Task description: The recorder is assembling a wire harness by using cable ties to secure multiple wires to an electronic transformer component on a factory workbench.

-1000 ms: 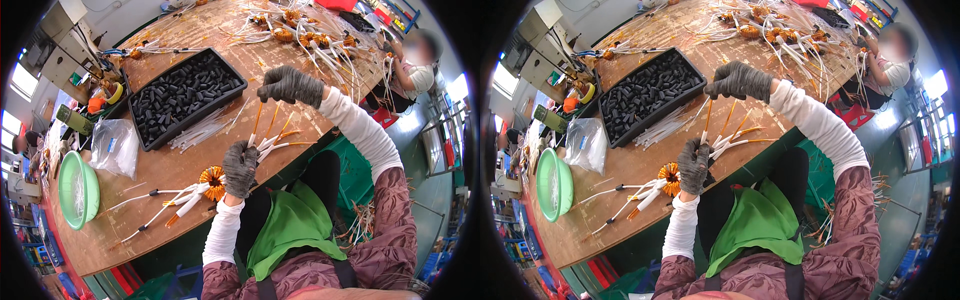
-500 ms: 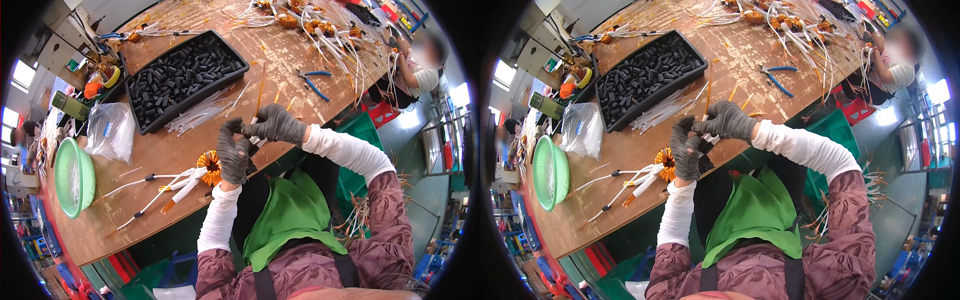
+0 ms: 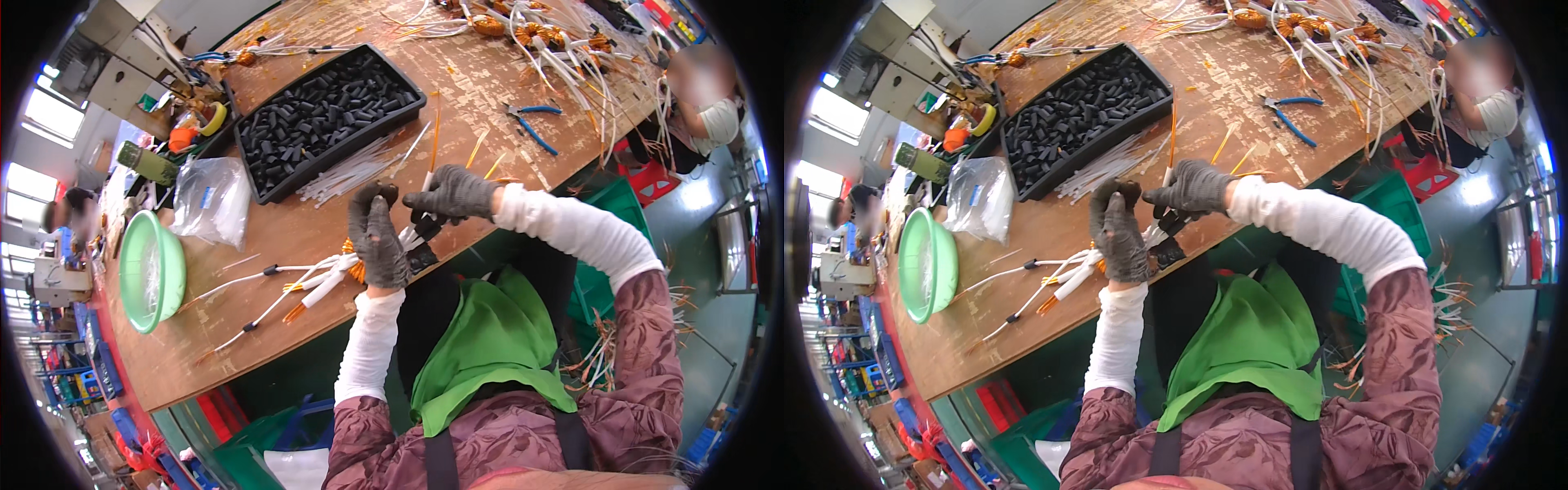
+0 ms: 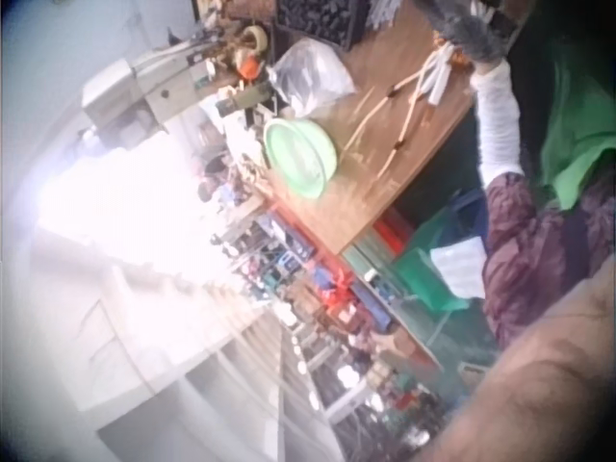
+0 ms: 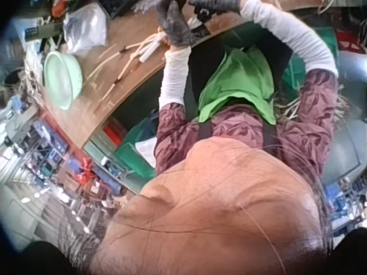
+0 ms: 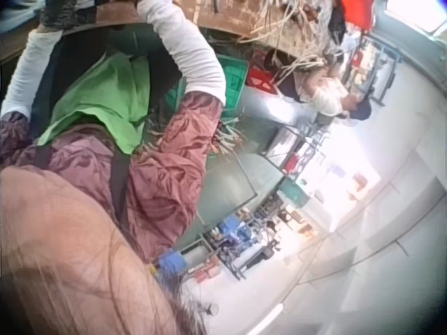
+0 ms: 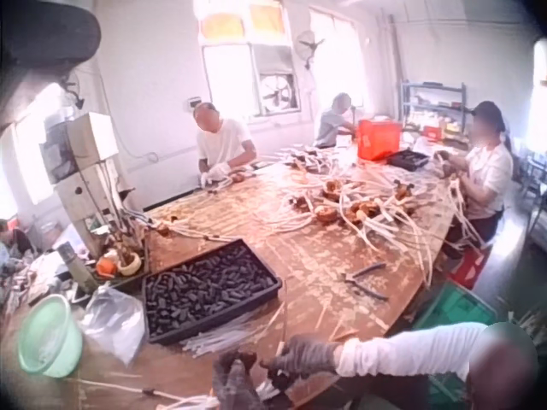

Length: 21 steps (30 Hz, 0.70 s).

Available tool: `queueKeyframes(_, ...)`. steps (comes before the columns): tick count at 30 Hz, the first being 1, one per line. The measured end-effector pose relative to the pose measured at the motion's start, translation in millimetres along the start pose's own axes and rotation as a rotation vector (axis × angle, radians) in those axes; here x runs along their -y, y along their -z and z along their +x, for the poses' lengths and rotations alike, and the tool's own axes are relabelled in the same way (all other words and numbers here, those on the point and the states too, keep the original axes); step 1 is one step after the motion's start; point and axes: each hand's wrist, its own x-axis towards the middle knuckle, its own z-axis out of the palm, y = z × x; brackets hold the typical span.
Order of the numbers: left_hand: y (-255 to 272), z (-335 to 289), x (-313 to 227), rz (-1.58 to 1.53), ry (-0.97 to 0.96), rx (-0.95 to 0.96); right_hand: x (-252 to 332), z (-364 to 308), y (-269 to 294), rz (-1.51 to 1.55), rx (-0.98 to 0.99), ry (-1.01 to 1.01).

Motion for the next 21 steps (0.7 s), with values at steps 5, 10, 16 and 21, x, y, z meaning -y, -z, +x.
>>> queueKeyframes(5,21,-1,-93,0.355,-0.15,0.075,41,-83,22,-1.104,-0.243,0.3)
queueKeyframes(10,47,65,-95,1.179,-0.096,0.348,54,-176,10,-1.222,0.02,0.374)
queueKeyframes(16,71,110,-37,1.666,0.005,0.614,-11,-180,27,-1.023,0.158,0.468)
queueKeyframes(21,47,114,-13,2.198,0.009,0.712,-102,-192,82,-0.899,0.229,0.513)
